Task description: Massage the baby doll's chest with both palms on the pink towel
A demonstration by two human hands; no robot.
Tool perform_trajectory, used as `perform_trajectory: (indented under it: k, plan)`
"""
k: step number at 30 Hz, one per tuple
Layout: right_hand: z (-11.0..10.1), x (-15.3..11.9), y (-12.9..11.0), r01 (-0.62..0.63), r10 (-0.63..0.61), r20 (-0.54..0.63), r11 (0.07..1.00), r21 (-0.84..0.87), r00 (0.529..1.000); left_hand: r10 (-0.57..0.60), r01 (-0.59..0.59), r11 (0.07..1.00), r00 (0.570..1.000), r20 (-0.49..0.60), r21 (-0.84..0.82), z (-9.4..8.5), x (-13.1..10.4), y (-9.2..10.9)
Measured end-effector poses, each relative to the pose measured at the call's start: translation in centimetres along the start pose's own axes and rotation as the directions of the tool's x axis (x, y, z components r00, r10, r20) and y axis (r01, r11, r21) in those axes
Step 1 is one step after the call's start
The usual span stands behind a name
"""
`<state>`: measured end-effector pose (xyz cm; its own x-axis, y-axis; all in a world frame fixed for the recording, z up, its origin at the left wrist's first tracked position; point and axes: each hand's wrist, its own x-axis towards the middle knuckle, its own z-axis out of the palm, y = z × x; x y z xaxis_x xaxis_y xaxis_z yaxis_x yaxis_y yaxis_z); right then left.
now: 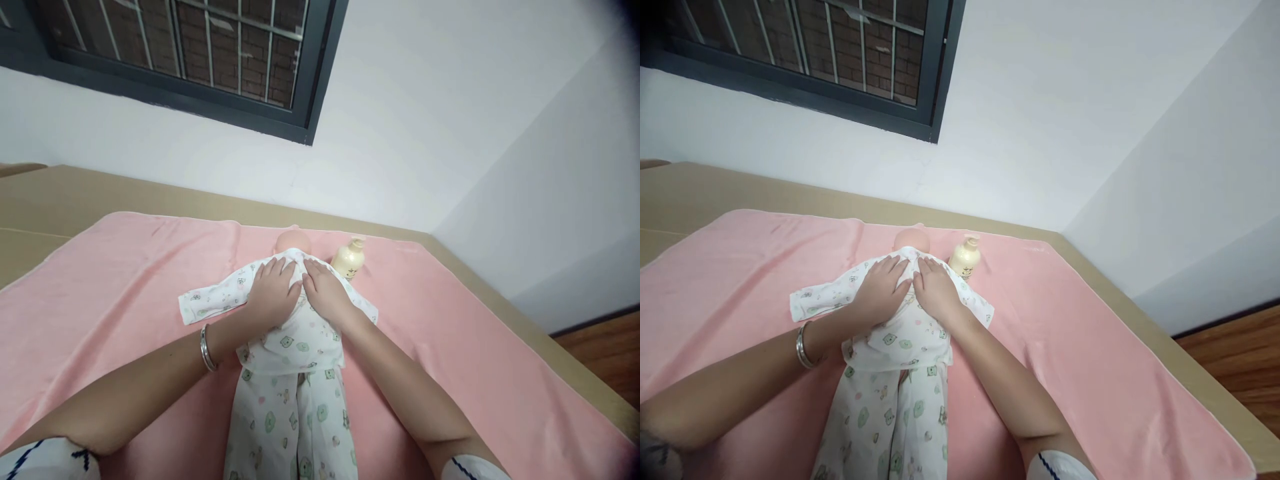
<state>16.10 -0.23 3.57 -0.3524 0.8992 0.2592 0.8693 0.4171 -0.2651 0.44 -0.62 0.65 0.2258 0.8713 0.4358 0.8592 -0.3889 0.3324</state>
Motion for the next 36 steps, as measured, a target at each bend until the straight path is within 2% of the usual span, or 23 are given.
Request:
perform_trajectory:
  k: [4,6,8,10,13,15,21,23,25,29,33,36]
  plan:
    - [0.0,-1.7,-2.4,-0.041,0.042,0.003,0.995,-0.089,0.999,-0.056,0.061,0.996,0.995,0.088,-0.060,-0.3,1.6,-1.4]
    - [-0.1,-1.8,-2.6,-0.011,0.012,0.011,0.997,-0.071,1.000,-0.074,0.076,0.997,0.995,0.071,-0.021,-0.2,1.2,-1.1]
    - [-0.5,-1.1,-1.9,-0.004,0.005,0.025,1.000,-0.004,1.000,-0.053,0.053,0.997,0.998,0.014,0.050,0.2,0.0,0.0]
    - [-0.8,-0.1,-0.6,-0.061,0.058,0.053,0.997,0.054,0.997,0.013,-0.011,0.995,1.000,-0.026,0.104,0.5,-1.6,1.5]
    - [-0.9,0.9,0.8,-0.164,0.159,0.100,0.986,0.041,0.982,0.103,-0.100,0.988,0.994,-0.019,0.117,0.6,-2.9,2.8]
    - [-0.8,0.8,0.7,-0.163,0.162,0.103,0.987,0.000,0.981,0.110,-0.110,0.991,0.994,0.007,0.080,0.4,-2.4,2.5]
    - [-0.9,-2.0,-2.5,-0.028,0.033,0.097,0.998,-0.055,0.995,-0.045,0.045,0.999,0.996,0.078,-0.004,-0.3,1.1,-1.0]
    - [-1.1,-2.2,-2.7,-0.011,0.013,0.098,1.000,-0.019,0.995,-0.061,0.059,0.998,0.996,0.060,0.028,-0.1,0.8,-0.8]
    - [-1.2,-1.6,-2.0,-0.013,0.010,0.080,0.999,0.029,0.997,-0.047,0.045,0.996,0.999,0.013,0.072,0.3,-0.2,0.1]
    - [-0.7,0.0,-0.2,-0.040,0.038,0.045,0.998,0.048,0.998,0.051,-0.048,0.992,0.998,-0.026,0.117,0.5,-2.1,1.9]
    - [-0.2,-0.6,-0.9,-0.035,0.035,0.049,0.999,-0.011,0.998,0.071,-0.072,0.996,0.997,0.023,0.044,-0.5,-0.6,0.6]
    - [-0.4,-1.7,-2.2,-0.017,0.018,0.053,0.999,-0.028,0.998,0.022,-0.019,0.999,0.994,0.105,-0.028,-1.2,1.2,-1.0]
